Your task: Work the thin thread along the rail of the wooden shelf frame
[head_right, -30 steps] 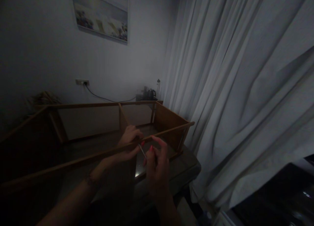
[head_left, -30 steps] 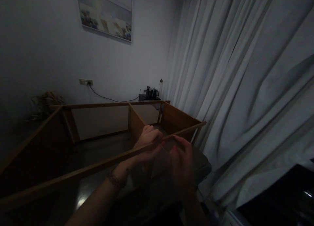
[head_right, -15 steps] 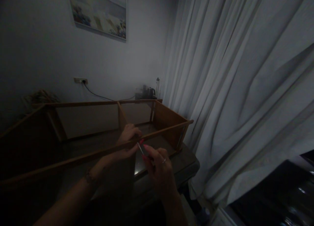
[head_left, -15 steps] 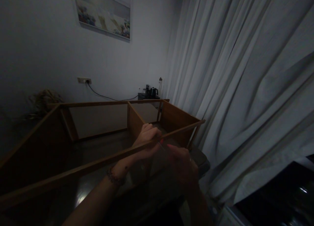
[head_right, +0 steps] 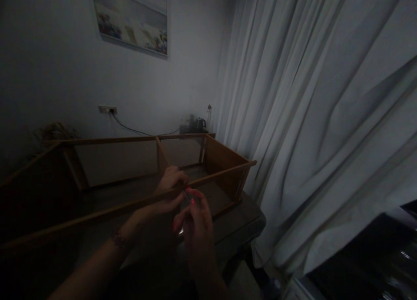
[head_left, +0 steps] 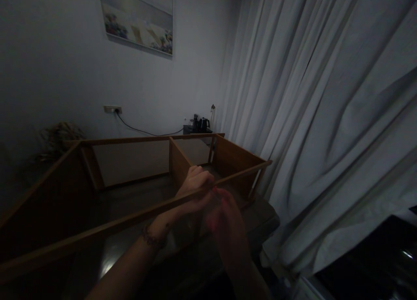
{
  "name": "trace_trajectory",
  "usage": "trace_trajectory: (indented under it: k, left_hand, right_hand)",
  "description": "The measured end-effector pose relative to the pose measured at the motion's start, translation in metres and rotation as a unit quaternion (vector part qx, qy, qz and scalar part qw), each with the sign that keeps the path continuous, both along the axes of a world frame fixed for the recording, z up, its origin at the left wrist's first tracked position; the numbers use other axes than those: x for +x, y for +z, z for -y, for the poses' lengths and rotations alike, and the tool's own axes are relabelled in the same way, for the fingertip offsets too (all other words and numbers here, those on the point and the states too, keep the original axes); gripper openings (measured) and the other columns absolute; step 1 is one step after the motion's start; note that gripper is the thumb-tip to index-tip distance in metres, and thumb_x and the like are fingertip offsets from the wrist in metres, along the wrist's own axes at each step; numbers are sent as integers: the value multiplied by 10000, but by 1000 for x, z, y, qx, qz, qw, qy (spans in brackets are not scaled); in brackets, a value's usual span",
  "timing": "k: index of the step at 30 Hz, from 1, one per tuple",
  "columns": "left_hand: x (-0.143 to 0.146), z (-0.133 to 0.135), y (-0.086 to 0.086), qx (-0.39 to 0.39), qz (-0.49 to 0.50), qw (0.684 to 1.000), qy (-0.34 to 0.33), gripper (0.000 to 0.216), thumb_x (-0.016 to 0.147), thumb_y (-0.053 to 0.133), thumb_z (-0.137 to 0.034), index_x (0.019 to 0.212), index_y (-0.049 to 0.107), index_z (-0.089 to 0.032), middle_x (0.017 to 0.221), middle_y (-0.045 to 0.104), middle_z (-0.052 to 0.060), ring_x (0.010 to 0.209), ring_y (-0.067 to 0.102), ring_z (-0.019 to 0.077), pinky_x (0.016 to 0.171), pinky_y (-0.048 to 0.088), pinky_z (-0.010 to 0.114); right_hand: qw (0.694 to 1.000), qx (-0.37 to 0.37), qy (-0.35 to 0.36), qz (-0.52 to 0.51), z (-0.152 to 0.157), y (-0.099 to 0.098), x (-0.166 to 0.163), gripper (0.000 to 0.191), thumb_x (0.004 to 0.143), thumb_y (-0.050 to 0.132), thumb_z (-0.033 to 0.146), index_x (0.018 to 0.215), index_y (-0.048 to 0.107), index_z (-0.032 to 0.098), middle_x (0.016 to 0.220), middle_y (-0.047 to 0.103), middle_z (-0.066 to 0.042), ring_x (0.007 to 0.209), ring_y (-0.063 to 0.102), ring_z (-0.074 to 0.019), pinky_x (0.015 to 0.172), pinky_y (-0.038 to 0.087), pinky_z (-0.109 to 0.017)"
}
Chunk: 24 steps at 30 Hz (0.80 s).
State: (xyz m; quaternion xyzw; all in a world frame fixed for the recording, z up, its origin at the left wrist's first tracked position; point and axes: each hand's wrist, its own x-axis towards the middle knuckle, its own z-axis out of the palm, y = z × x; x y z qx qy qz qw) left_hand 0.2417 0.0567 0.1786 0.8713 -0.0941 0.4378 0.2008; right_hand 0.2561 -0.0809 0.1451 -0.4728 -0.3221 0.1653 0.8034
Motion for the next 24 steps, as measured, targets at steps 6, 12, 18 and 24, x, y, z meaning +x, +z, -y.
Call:
trace_trajectory:
  k: [6, 12, 18, 24]
  left_hand:
    - [-1, 3, 3, 2, -2, 1000, 3, 56, 760, 461, -204, 711, 440, -222, 658, 527, 7, 707, 478, 199, 774, 390, 383]
    - [0, 1, 2, 10, 6, 1000, 6, 30, 756, 454, -220, 726, 449, -218, 653, 517, 8, 694, 466, 198, 737, 389, 377]
    - [0, -1, 1, 11, 5, 1000, -9, 17, 743, 461, -223, 735, 447, -217, 676, 507, 14, 695, 474, 199, 709, 385, 372]
    - [1, -2, 0, -2, -4, 1000, 4, 36, 754, 474, -235, 723, 462, -223, 669, 500, 14, 707, 462, 206, 719, 387, 368]
  right_hand:
    - [939, -87, -183, 277, 16, -11, 14, 183, 938, 423, 305, 1051, 554, 248, 707, 627, 3, 611, 598, -133, 562, 475, -248]
    - [798, -88, -252, 540, 31, 1, 39, 207, 866, 559, 210, 1068, 605, 225, 912, 627, -59, 863, 597, -188, 742, 496, -311]
    - [871, -76, -215, 436, 21, 6, 30, 171, 902, 476, 214, 1044, 569, 233, 794, 602, -13, 684, 588, -139, 620, 482, -257]
    - [989, -25, -119, 80, 4, 2, 17, 337, 939, 397, 318, 1266, 374, 240, 552, 452, 84, 442, 450, -85, 444, 399, -186]
